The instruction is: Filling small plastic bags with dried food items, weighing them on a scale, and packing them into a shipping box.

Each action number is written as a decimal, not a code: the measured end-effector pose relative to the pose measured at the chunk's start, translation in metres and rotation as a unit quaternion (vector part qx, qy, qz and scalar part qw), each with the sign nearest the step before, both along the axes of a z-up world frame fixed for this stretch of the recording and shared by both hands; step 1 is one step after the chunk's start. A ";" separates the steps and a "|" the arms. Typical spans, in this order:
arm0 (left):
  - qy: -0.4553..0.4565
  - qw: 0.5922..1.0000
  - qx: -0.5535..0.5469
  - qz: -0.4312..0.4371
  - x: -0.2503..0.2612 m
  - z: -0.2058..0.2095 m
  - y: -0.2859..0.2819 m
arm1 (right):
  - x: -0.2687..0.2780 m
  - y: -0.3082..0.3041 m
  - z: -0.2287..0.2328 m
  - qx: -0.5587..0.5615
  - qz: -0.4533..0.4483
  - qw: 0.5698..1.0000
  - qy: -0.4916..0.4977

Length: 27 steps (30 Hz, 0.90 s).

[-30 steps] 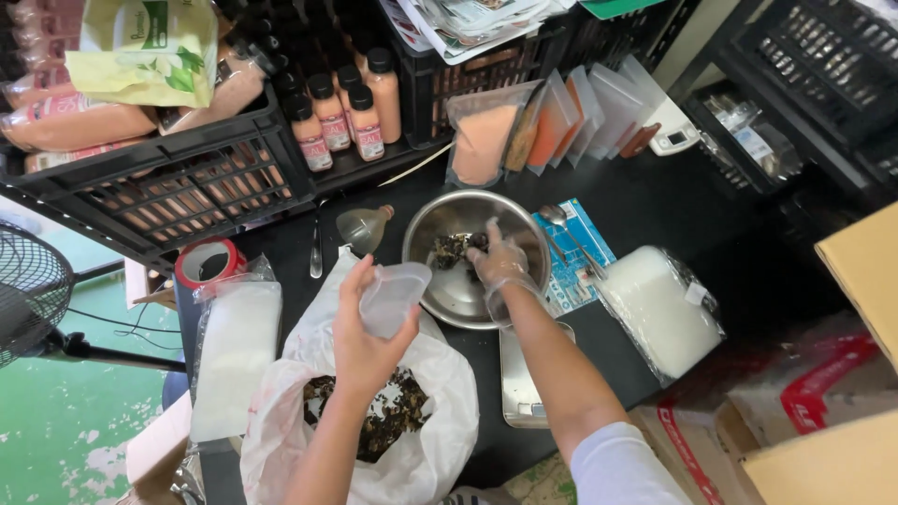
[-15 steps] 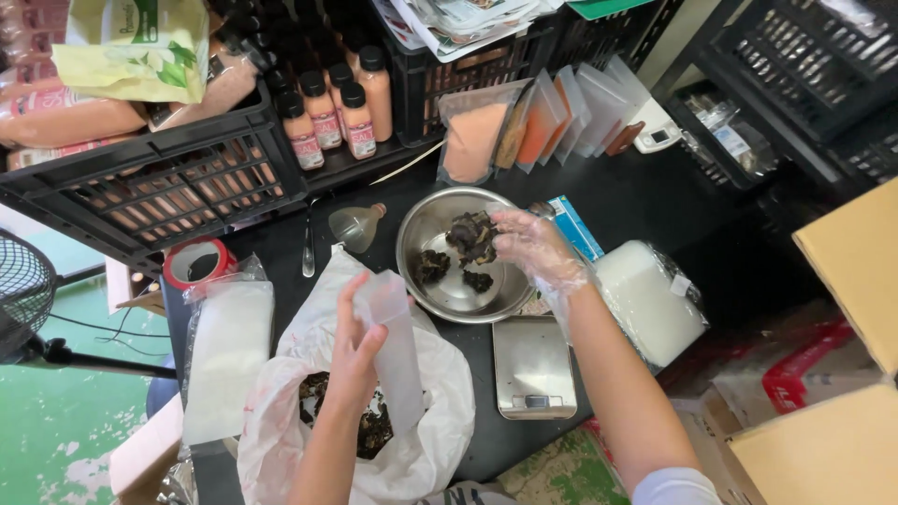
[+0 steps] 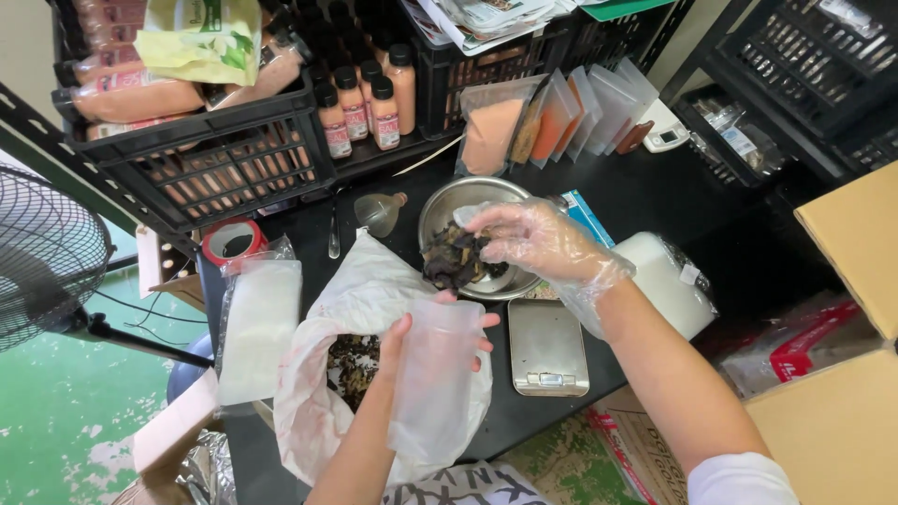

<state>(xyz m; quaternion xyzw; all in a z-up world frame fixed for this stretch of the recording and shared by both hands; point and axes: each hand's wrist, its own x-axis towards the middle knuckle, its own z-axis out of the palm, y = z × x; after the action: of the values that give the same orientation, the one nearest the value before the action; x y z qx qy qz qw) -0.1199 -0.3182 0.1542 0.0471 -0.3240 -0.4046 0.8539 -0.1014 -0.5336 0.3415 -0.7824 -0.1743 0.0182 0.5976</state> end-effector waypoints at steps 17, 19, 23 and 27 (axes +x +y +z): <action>-0.153 0.843 0.459 0.236 -0.018 0.030 0.087 | 0.000 -0.017 -0.042 0.092 -0.131 0.976 0.148; -0.259 0.753 0.542 0.269 -0.018 0.042 0.086 | 0.004 -0.021 -0.065 0.133 -0.150 0.967 0.159; -0.481 0.420 0.719 0.274 -0.016 0.018 0.065 | 0.010 -0.009 -0.099 0.195 -0.150 0.954 0.172; -0.450 0.459 0.707 0.294 -0.029 0.009 0.060 | -0.010 0.031 -0.090 0.151 -0.126 0.968 0.156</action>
<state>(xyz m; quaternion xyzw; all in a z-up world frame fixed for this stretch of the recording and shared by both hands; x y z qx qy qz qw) -0.1494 -0.2577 0.1634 0.9030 -0.2330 -0.1423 0.3317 -0.1112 -0.5027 0.2513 -0.6863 0.0203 0.0385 0.7260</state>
